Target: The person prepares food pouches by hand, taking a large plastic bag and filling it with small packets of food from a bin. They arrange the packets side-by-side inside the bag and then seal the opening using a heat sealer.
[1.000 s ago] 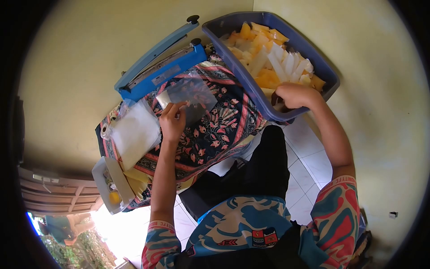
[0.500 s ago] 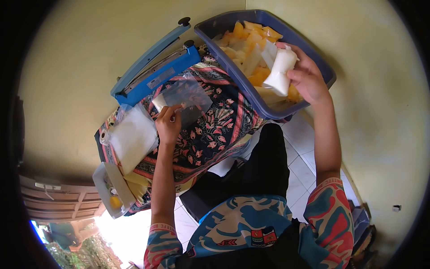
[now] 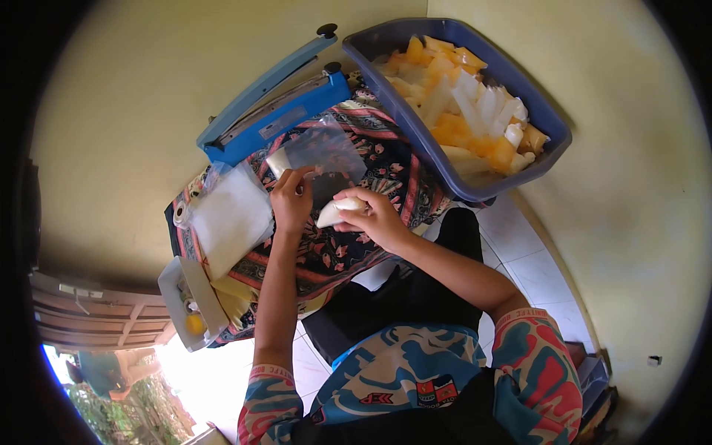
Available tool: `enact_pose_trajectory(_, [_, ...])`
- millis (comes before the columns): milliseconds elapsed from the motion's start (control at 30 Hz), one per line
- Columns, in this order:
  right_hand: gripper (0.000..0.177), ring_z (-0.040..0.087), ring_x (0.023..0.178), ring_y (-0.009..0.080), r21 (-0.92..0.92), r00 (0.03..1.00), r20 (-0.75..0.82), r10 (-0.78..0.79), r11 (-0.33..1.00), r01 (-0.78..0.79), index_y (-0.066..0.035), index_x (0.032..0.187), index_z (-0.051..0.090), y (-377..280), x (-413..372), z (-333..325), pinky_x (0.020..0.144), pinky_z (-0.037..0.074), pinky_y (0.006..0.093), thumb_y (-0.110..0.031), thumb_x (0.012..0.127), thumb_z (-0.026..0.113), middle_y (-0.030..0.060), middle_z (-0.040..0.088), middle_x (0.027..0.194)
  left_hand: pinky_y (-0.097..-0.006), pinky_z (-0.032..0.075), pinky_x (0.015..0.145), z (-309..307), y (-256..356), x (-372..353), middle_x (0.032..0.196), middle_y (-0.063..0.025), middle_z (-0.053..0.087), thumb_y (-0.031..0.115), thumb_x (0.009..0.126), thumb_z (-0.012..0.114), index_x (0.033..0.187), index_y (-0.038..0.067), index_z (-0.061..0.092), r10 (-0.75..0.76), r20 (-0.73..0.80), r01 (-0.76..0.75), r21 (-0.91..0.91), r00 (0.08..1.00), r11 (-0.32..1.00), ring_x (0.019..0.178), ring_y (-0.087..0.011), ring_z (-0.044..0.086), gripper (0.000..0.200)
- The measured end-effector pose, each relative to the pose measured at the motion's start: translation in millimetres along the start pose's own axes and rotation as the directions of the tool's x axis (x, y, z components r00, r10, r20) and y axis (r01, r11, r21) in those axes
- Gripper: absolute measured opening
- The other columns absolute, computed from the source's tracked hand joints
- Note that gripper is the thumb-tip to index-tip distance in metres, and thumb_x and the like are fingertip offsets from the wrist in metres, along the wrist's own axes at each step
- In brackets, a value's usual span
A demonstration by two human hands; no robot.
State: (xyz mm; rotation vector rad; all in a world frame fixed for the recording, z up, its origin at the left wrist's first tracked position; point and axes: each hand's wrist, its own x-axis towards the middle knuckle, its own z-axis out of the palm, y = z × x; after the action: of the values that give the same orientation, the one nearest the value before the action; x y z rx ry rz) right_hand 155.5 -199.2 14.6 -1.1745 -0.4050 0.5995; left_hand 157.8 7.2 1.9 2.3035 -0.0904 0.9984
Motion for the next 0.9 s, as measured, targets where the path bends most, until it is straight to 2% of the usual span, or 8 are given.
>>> enact_pose_trajectory(267, [0.031,0.064,0.107,0.0174,-0.203,0.969,-0.11,-0.221,0.959,0.196,0.007,0.127,0.055,40.8,47.9,14.8,0.097,0.054,0.0288,0.001,0.097,0.055,0.0122,0.06,0.121,-0.0332,0.048,0.056,3.2,-4.1,-0.2,0.072,-0.007,0.059,0.003,0.085,0.069,0.096,0.009,0.073,-0.027,-0.028,0.026,-0.053,0.999,0.998,0.059,-0.0202,0.06,0.013])
enact_pose_trajectory(400, [0.039,0.065,0.096,0.0129,-0.479,0.905,-0.119,-0.408,0.822,0.308,0.003,0.133,0.054,57.4,76.9,14.3,0.085,0.055,0.0279,0.003,0.095,0.055,0.0156,0.064,0.117,-0.0312,0.048,0.055,1.7,-3.0,1.5,0.073,-0.0071,0.059,0.003,0.086,0.07,0.097,0.008,0.073,0.026,-0.021,-0.026,0.015,0.999,1.0,0.058,-0.0185,0.059,0.013])
enact_pose_trajectory(500, [0.038,0.063,0.096,0.0114,-0.579,0.95,-0.136,-0.28,0.801,0.154,0.001,0.131,0.056,46.2,94.1,18.7,0.081,0.053,0.0292,0.003,0.094,0.054,0.0149,0.066,0.109,-0.0321,0.048,0.055,2.0,-4.4,1.8,0.074,-0.0074,0.06,0.002,0.086,0.069,0.097,0.008,0.074,0.044,-0.037,-0.043,0.03,0.998,0.999,0.059,-0.0197,0.059,0.014])
enact_pose_trajectory(700, [0.035,0.061,0.095,0.0135,-0.699,0.815,-0.156,-0.558,0.645,0.308,0.002,0.129,0.056,83.4,147.7,22.2,0.087,0.048,0.029,-0.001,0.094,0.056,0.0095,0.063,0.095,-0.0319,0.05,0.057,-1.2,-7.6,2.9,0.079,-0.0076,0.065,-0.001,0.085,0.067,0.098,0.008,0.074,0.029,-0.058,-0.028,0.015,0.998,0.999,0.062,-0.0204,0.063,0.017])
enact_pose_trajectory(733, [0.033,0.061,0.096,0.0147,-0.283,0.882,-0.116,-0.457,0.866,0.411,0.002,0.128,0.056,101.4,164.2,11.8,0.088,0.048,0.0291,-0.002,0.094,0.056,0.0106,0.063,0.098,-0.0318,0.05,0.058,-1.1,-9.0,3.2,0.08,-0.0075,0.065,-0.001,0.085,0.067,0.098,0.008,0.074,0.028,-0.061,-0.027,0.014,0.998,1.0,0.063,-0.0205,0.064,0.017])
enact_pose_trajectory(767, [0.032,0.061,0.098,0.016,0.195,0.926,-0.023,-0.378,0.906,0.375,0.002,0.126,0.056,122.5,182.8,-1.6,0.089,0.048,0.0291,-0.003,0.094,0.056,0.0116,0.064,0.1,-0.0317,0.05,0.058,-0.7,-10.3,3.0,0.08,-0.0074,0.066,-0.001,0.085,0.067,0.098,0.008,0.074,0.026,-0.063,-0.025,0.013,0.998,1.0,0.063,-0.0205,0.064,0.017])
enact_pose_trajectory(833, [0.029,0.062,0.1,0.0187,0.45,0.954,0.027,-0.297,0.856,0.254,0.001,0.123,0.056,115.9,183.5,2.3,0.09,0.048,0.0303,-0.006,0.095,0.056,0.0133,0.065,0.105,-0.0315,0.051,0.058,-1.3,-9.9,3.5,0.081,-0.0071,0.066,-0.001,0.085,0.067,0.098,0.008,0.074,0.025,-0.058,-0.024,0.024,0.998,0.999,0.063,-0.0204,0.064,0.017])
enact_pose_trajectory(900, [0.027,0.062,0.102,0.0214,-0.016,0.952,-0.083,-0.296,0.955,0.295,-0.002,0.12,0.056,104.7,173.2,8.9,0.09,0.048,0.0324,-0.01,0.094,0.057,0.0144,0.064,0.108,-0.0313,0.05,0.058,-2.2,-7.9,3.4,0.08,-0.0068,0.066,-0.001,0.084,0.067,0.097,0.008,0.075,0.027,-0.046,-0.025,0.048,0.999,0.999,0.063,-0.02,0.064,0.017])
